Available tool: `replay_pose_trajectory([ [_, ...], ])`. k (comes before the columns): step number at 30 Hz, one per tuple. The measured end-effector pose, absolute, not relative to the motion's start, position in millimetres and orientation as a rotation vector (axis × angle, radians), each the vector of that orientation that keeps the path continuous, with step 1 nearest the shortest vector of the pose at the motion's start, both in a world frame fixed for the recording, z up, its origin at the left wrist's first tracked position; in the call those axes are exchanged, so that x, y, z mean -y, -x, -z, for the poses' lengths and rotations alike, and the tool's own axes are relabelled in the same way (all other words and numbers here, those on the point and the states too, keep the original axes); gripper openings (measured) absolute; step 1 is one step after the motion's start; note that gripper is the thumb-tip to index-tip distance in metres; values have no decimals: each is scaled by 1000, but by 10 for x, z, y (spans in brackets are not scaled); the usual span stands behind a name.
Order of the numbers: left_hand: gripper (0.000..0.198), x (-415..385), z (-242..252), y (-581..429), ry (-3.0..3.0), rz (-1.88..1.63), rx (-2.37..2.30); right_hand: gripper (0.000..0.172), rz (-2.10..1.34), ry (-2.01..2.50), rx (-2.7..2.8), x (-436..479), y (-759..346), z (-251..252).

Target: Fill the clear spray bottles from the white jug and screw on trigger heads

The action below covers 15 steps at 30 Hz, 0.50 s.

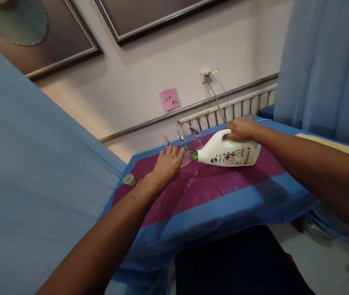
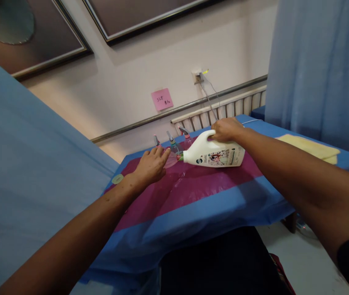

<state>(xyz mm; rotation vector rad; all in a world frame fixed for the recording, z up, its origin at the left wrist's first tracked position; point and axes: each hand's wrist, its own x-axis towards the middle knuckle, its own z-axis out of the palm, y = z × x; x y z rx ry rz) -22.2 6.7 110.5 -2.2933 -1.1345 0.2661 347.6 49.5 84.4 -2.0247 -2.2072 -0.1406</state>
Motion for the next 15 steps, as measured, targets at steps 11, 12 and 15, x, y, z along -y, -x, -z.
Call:
replay_pose_trajectory([
  [11, 74, -61, -1111, 207, 2286, -258, 1118, 55, 106, 2021, 2193, -475, -3448, -864],
  [12, 74, -59, -1110, 209, 2287, -255, 1115, 56, 108, 2024, 2194, -475, -3448, -865],
  [15, 75, -58, -1107, 215, 2284, -258, 1102, 55, 99, 2034, 2188, -478, -3450, -871],
])
